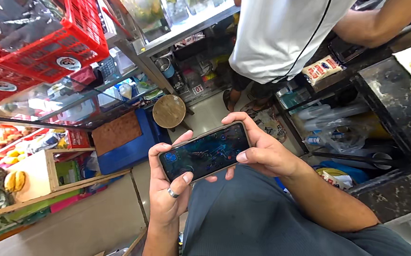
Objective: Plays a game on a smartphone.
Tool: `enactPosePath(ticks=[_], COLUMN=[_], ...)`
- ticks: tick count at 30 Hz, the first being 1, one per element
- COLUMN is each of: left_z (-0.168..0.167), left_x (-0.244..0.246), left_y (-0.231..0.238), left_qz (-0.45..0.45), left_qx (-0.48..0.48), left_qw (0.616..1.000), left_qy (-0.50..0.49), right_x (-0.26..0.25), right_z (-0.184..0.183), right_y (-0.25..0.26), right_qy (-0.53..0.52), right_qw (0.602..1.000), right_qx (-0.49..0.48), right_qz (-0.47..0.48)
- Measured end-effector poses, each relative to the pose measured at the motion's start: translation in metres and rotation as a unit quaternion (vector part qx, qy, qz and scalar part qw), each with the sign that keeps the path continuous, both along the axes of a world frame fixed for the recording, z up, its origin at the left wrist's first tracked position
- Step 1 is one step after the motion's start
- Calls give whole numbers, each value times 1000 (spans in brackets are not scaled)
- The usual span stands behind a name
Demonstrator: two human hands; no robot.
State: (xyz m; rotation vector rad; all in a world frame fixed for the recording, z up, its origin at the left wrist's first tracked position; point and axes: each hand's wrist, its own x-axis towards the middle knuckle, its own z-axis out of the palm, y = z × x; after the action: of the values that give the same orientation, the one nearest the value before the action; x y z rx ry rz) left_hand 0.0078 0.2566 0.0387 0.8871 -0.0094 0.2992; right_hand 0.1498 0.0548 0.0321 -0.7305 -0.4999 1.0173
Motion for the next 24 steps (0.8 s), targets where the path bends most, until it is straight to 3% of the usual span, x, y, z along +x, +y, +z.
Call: enactPosePath(ticks=[13, 24], left_z=[-3, -7], left_x=[-7, -5], left_y=[-8, -48], left_qz=[-1, 26], left_qx=[18, -4], left_qw=[1000, 999], left_qy=[-17, -29], right_x=[-6, 16], right_z=[1, -1], right_y=[-8, -36], right_qy=[-10, -2], right_qw=[999, 998], right_qx=[37, 41], right_qz=[6, 49])
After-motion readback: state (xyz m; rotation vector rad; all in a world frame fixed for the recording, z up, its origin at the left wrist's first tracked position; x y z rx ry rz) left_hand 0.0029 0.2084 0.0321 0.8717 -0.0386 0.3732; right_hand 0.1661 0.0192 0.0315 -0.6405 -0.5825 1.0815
